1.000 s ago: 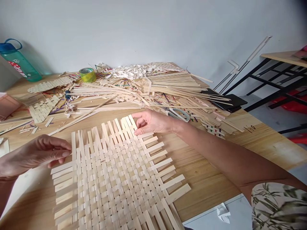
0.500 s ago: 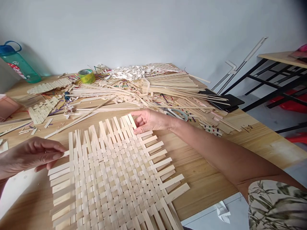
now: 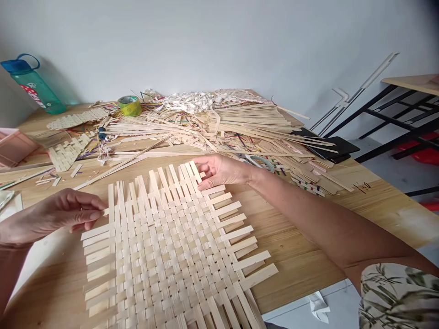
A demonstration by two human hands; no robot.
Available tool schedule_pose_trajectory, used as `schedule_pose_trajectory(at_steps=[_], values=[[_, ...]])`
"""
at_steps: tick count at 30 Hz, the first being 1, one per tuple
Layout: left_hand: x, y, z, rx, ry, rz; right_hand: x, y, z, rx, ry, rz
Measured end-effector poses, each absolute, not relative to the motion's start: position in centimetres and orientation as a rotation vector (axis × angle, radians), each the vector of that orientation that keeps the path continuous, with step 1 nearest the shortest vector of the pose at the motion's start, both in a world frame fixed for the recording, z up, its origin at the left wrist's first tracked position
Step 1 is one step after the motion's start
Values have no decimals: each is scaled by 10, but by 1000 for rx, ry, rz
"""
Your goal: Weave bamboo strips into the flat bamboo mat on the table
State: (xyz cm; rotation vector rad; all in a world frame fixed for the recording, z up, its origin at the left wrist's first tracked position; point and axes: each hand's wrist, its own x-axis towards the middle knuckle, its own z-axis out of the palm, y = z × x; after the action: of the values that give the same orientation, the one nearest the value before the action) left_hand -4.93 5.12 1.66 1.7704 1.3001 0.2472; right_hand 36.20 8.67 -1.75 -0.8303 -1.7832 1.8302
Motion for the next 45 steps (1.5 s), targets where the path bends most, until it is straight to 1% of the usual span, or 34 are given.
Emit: schedule_pose_trajectory(at_steps=[3,11,15,19,23,26,29,31,34,36,38,40,42,45], values=[[-43,53,16,1602,1172,57,362,86,-18,-835,-1785,1840],[-40,54,27,1644,1140,76,362,84,-12,-933,-1767,1806],[-25,51,30,1610,1229,163,364,88,-20,-1073,-1741,1721],[-18,51,23,1600,1283,319,365,92,-29,-1287,-1699,1484],[-23,50,18,1635,1348,358,365,91,-28,-1342,-1723,1441],[-28,51,15,1662,1421,397,365,90,-29,-1379,-1776,1338],[-31,56,13,1711,1577,478,366,91,-31,-1409,-1871,1194],[-28,57,13,1746,1752,597,367,91,-32,-1442,-1946,1080],[-5,44,14,1877,1920,825,366,89,-33,-1502,-2015,957],[21,25,10,2197,1708,907,365,87,-32,-1521,-2036,907],[47,3,0,2455,1416,803,365,86,-31,-1505,-2057,893],[68,-15,-14,2640,1276,649,366,86,-30,-1438,-2084,936],[79,-25,-26,2696,1253,569,368,88,-29,-1347,-2112,1003],[83,-28,-34,2694,1363,514,370,90,-27,-1275,-2128,1057]])
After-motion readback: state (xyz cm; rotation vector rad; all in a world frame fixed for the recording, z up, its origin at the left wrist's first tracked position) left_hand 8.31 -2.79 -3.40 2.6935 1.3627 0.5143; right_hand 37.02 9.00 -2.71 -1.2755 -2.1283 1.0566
